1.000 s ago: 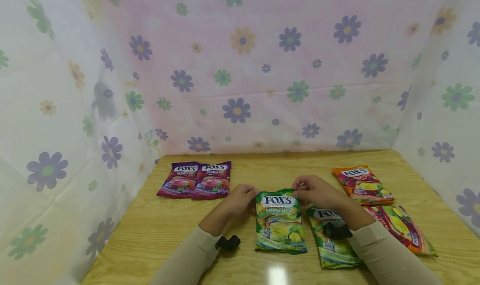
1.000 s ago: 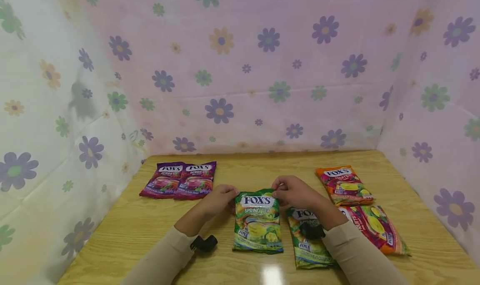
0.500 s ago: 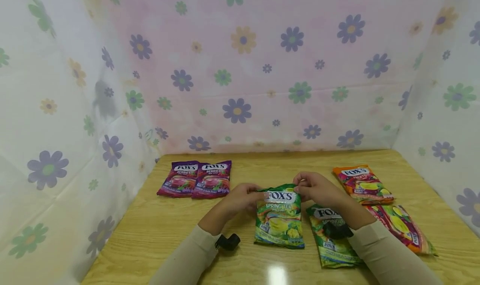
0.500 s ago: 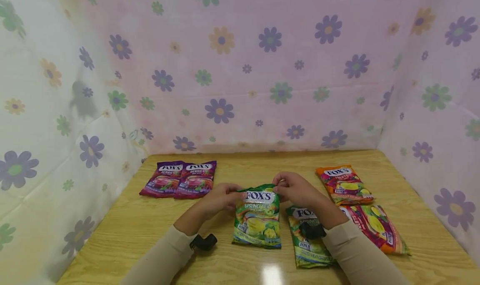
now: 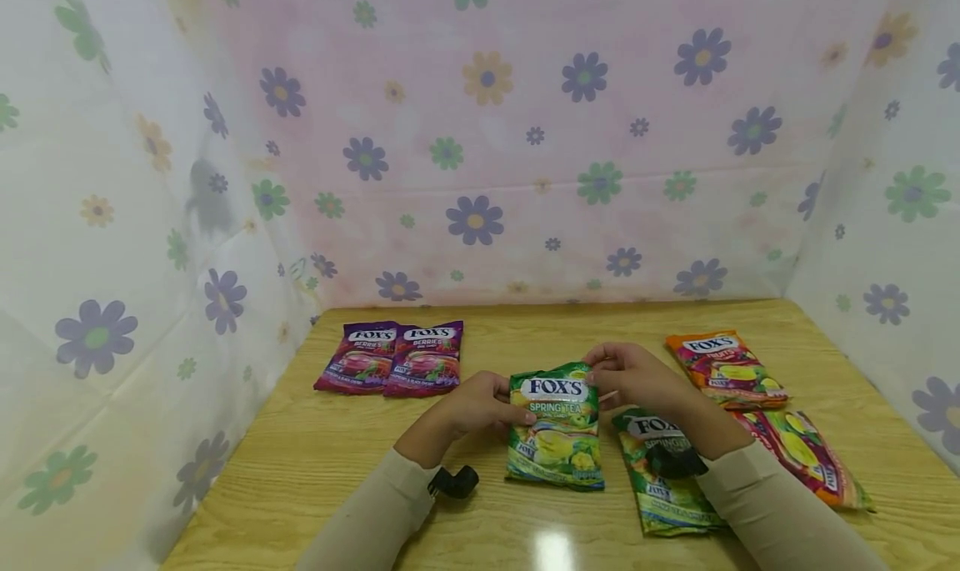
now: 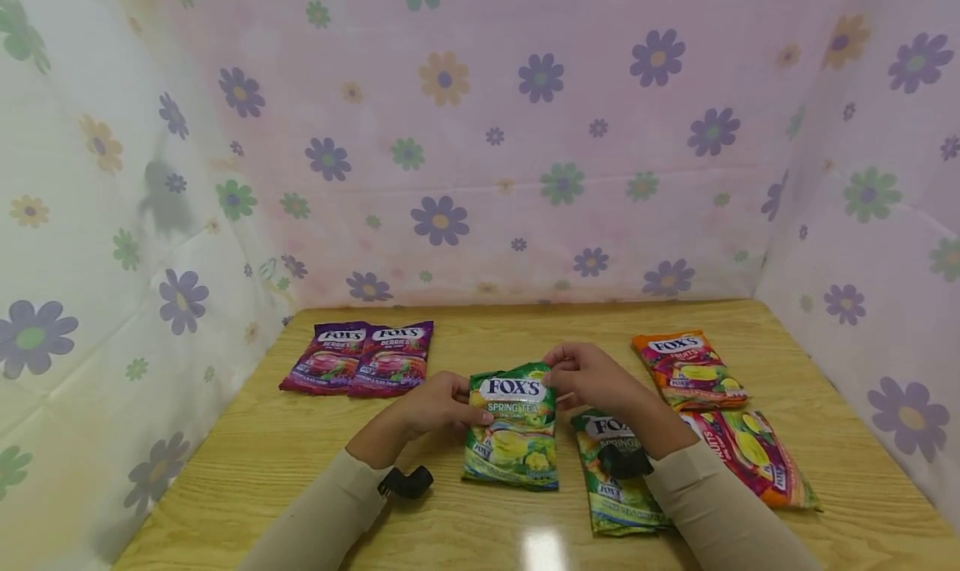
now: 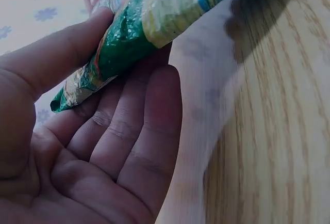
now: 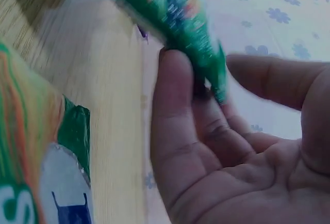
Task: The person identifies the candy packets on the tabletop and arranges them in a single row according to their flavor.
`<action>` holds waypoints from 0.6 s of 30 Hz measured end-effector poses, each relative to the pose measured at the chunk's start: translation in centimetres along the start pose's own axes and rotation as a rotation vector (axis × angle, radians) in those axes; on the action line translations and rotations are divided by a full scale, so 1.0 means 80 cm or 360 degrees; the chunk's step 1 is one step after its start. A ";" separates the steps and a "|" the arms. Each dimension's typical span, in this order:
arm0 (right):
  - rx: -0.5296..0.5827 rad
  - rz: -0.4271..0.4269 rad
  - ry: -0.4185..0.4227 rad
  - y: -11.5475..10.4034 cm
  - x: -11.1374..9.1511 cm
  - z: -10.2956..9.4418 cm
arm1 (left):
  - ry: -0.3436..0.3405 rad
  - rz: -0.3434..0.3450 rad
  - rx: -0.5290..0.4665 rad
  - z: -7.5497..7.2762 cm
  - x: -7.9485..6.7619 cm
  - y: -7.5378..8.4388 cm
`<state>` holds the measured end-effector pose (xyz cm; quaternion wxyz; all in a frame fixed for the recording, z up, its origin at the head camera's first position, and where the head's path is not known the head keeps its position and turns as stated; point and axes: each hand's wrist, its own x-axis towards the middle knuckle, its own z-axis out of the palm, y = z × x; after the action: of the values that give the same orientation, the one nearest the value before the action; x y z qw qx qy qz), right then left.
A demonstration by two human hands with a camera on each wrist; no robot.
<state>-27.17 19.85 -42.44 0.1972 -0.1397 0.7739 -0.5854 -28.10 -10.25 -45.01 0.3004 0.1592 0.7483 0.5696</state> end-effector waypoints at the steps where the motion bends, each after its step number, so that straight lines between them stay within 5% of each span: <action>1: 0.0023 0.0028 -0.0014 0.001 0.000 0.000 | 0.0001 -0.0002 -0.0004 -0.001 0.000 0.000; 9: 0.0092 0.0132 -0.0333 0.006 -0.003 0.010 | 0.0042 0.0064 0.0015 -0.007 -0.001 0.001; 18: 0.0025 0.0097 -0.0368 0.012 -0.002 0.018 | 0.0067 0.0079 -0.0030 -0.005 -0.002 0.003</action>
<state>-26.31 18.95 -43.68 0.3040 -0.1811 0.7452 -0.5652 -28.27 -10.54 -44.68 0.2719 0.1627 0.7449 0.5872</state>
